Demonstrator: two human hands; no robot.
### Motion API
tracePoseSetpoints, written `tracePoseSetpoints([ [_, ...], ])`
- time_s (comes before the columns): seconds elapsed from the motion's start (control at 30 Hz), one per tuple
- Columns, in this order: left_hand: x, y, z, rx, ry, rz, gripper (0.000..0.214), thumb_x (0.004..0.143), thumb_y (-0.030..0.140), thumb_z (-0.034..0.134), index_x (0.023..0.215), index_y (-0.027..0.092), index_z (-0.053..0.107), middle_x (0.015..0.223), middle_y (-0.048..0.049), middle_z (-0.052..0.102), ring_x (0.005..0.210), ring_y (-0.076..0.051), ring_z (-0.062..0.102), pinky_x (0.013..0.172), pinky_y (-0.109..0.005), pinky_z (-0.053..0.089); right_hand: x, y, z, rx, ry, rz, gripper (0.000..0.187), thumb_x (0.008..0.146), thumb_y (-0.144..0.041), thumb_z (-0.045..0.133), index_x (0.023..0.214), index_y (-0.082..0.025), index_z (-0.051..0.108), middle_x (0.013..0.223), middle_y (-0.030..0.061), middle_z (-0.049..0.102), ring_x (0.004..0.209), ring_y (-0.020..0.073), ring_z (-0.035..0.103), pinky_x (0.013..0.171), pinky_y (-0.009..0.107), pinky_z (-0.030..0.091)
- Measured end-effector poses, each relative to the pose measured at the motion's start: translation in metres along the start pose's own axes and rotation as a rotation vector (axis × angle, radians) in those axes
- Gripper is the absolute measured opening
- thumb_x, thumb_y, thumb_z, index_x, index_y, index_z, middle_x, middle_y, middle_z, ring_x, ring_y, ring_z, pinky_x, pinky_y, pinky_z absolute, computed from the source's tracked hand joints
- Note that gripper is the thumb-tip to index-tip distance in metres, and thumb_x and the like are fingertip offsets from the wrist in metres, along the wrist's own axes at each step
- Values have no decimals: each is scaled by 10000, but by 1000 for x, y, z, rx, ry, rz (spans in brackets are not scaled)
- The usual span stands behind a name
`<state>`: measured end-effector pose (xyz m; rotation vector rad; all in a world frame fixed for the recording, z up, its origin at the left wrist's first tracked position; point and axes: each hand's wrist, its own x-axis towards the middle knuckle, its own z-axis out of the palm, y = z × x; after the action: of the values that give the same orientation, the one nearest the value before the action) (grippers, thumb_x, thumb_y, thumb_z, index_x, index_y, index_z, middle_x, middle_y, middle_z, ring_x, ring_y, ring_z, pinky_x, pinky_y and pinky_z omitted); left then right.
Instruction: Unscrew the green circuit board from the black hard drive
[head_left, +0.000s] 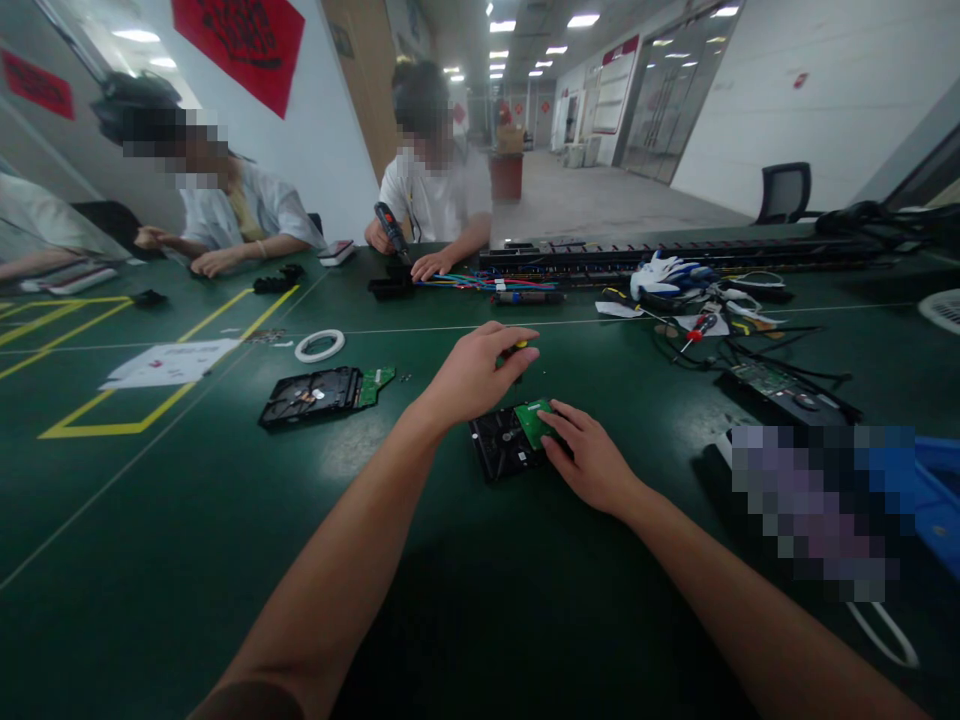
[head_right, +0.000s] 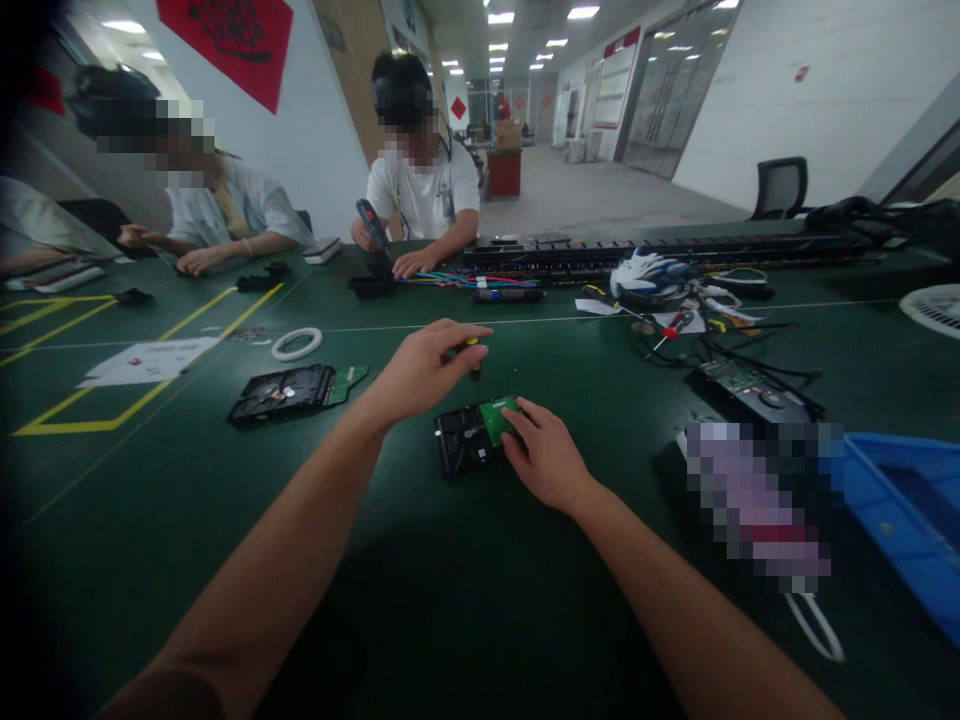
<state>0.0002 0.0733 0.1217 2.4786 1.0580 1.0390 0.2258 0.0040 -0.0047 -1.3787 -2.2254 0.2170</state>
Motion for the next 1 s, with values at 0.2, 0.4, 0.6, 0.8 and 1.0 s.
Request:
tracePoseSetpoints([
  [0.2,1,-1,1,2,2,7,312,1061,226,512,1306,189,702,1281,-91,748,1186,-225,687,1072,-403,519,0,-1,-2,1,-7,0,453,1065,-379,512,1470,-199,604,1573,169,546,1445,345,528,1189,602,442],
  [0.4,0,-3,-1,31,3,3,276,1050,255,574,1278,205,721,1072,-73,754,923,-192,693,899,-354,554,0,-1,-2,6,-7,4,451,1060,-379,519,1459,-195,616,1574,170,545,1454,346,518,1196,594,434],
  [0.6,1,-2,-1,17,-4,14,311,1059,255,560,1323,183,707,1186,-92,756,1066,-211,699,994,-375,545,1,-1,-1,-3,-3,-6,454,1060,-368,512,1452,-167,621,1563,193,548,1437,349,535,1196,594,433],
  [0.8,0,-1,1,-17,-12,12,357,1068,220,520,1390,160,661,1362,-110,722,1247,-234,680,1109,-410,518,1,-2,-1,-6,-11,4,459,1060,-366,516,1463,-170,616,1574,184,540,1449,348,522,1202,580,434],
  [1.0,0,-4,2,-6,-19,31,305,1049,243,589,1334,206,690,1273,-83,754,1138,-225,709,1037,-399,549,0,0,0,-4,-10,4,464,1069,-398,502,1468,-188,611,1582,169,536,1466,345,504,1206,599,422],
])
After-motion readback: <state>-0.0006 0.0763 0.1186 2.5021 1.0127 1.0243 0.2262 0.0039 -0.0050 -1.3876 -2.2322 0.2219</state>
